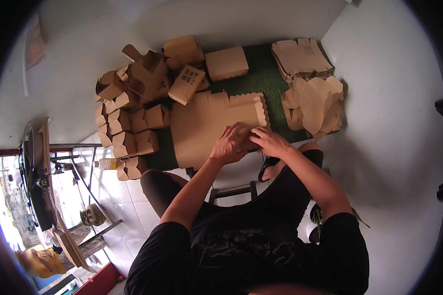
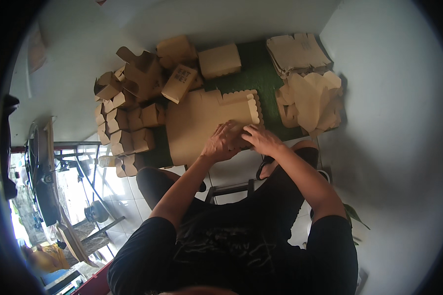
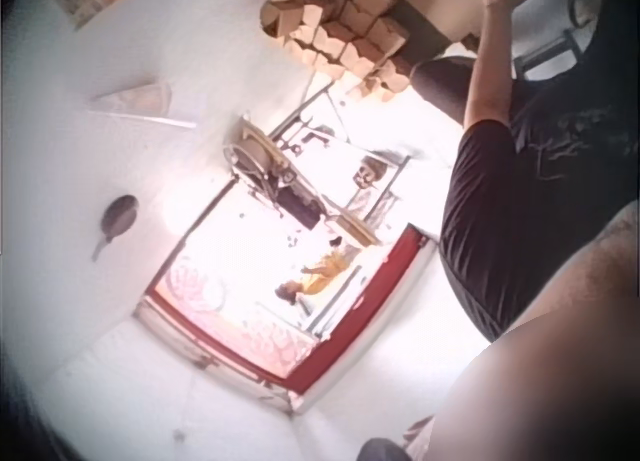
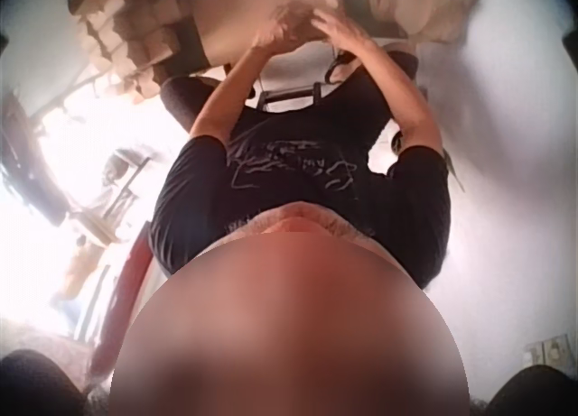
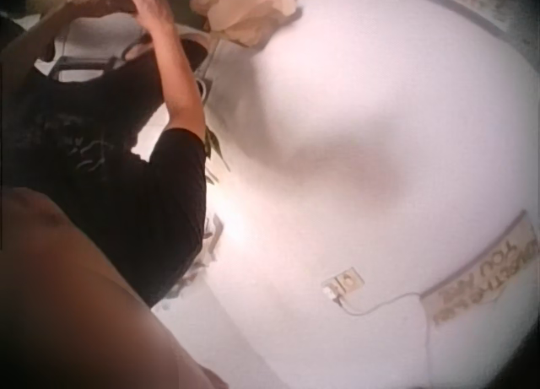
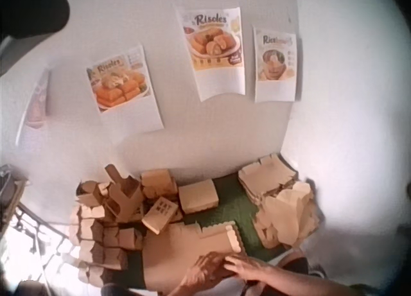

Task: The person assembles flat cardboard takeout boxes by folding the sides and interlocking tabs to form a closed box. They handle each box one at a time, fold the flaps, and place the completed boxes into a stack on the table.

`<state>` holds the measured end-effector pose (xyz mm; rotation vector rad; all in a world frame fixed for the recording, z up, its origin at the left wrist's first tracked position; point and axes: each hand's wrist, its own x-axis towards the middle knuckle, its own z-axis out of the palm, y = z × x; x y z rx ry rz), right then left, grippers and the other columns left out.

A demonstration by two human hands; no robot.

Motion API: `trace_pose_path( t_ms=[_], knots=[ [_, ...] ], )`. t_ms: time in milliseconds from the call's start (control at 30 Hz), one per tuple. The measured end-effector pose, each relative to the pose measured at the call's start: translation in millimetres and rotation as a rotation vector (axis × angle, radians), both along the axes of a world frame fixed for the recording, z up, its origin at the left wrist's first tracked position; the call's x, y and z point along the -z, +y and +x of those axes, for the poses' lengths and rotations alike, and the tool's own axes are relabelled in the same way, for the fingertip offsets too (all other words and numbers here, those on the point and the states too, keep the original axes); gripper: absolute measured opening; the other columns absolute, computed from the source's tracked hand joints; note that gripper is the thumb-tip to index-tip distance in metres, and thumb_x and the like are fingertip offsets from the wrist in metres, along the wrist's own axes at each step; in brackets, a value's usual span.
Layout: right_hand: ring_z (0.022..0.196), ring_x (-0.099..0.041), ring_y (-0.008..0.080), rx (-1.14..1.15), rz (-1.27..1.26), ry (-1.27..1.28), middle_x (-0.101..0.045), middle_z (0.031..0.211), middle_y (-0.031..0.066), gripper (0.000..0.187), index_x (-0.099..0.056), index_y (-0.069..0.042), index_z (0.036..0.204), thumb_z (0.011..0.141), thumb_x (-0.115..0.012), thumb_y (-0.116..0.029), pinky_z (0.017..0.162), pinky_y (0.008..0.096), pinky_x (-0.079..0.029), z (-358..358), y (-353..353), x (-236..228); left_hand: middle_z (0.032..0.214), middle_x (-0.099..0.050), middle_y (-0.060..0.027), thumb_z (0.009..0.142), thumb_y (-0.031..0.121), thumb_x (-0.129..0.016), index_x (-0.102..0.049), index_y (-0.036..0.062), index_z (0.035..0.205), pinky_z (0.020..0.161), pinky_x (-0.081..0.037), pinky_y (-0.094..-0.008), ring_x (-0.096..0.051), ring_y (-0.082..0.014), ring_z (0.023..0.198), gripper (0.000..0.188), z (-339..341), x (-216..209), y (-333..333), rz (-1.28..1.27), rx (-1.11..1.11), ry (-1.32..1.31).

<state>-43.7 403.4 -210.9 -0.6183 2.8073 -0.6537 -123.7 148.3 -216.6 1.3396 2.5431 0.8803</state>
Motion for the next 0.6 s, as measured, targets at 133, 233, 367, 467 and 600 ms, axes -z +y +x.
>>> trace_pose_path(
  t_ms=[133, 233, 367, 467, 600],
  knots=[
    [0.150, -0.059, 0.0342, -0.037, 0.011, 0.070, -0.059, 0.159, 0.0144, 0.058, -0.075, -0.010, 0.135, 0.082, -0.095, -0.007, 0.116, 0.0453, -0.063, 3, 2, 3, 0.167, -0.058, -0.0176, 0.083, 0.036, -0.096, -0.071, 0.0198, 0.159, 0.136, -0.039, -0.0583, -0.048, -0.0397, 0.164, 0.081, -3, 6, -1, -0.035, 0.020, -0.031],
    [0.150, -0.060, 0.0338, -0.044, -0.003, 0.076, -0.060, 0.157, 0.0139, 0.057, -0.074, -0.010, 0.136, 0.083, -0.094, -0.007, 0.116, 0.0450, -0.063, 5, 1, 8, 0.167, -0.058, -0.0164, 0.083, 0.035, -0.097, -0.074, 0.0184, 0.155, 0.135, -0.040, -0.0582, -0.049, -0.0400, 0.164, 0.078, -7, 13, -3, -0.104, 0.031, -0.043],
    [0.147, -0.062, 0.0328, -0.016, -0.011, 0.037, -0.062, 0.155, 0.0125, 0.054, -0.074, -0.010, 0.136, 0.085, -0.092, -0.007, 0.114, 0.0451, -0.064, 5, 6, 9, 0.162, -0.064, -0.0151, 0.083, 0.033, -0.097, -0.078, 0.0172, 0.149, 0.132, -0.043, -0.0592, -0.050, -0.0416, 0.163, 0.071, -10, 21, -5, -0.029, 0.070, -0.005],
    [0.142, -0.067, 0.0335, 0.039, -0.040, -0.053, -0.062, 0.153, 0.0107, 0.053, -0.074, -0.009, 0.137, 0.087, -0.093, -0.009, 0.112, 0.0467, -0.064, 8, 9, 6, 0.157, -0.068, -0.0132, 0.084, 0.032, -0.095, -0.079, 0.0185, 0.145, 0.129, -0.046, -0.0634, -0.052, -0.0424, 0.162, 0.065, -11, 26, -6, -0.018, 0.106, 0.060],
    [0.137, -0.069, 0.0361, 0.114, -0.129, -0.058, -0.063, 0.151, 0.0108, 0.054, -0.074, -0.007, 0.135, 0.085, -0.095, -0.010, 0.111, 0.0471, -0.063, 10, 12, 5, 0.147, -0.073, -0.0100, 0.086, 0.031, -0.093, -0.082, 0.0194, 0.135, 0.124, -0.049, -0.0692, -0.058, -0.0440, 0.157, 0.051, -14, 33, -8, 0.023, 0.127, 0.068]
  ],
)
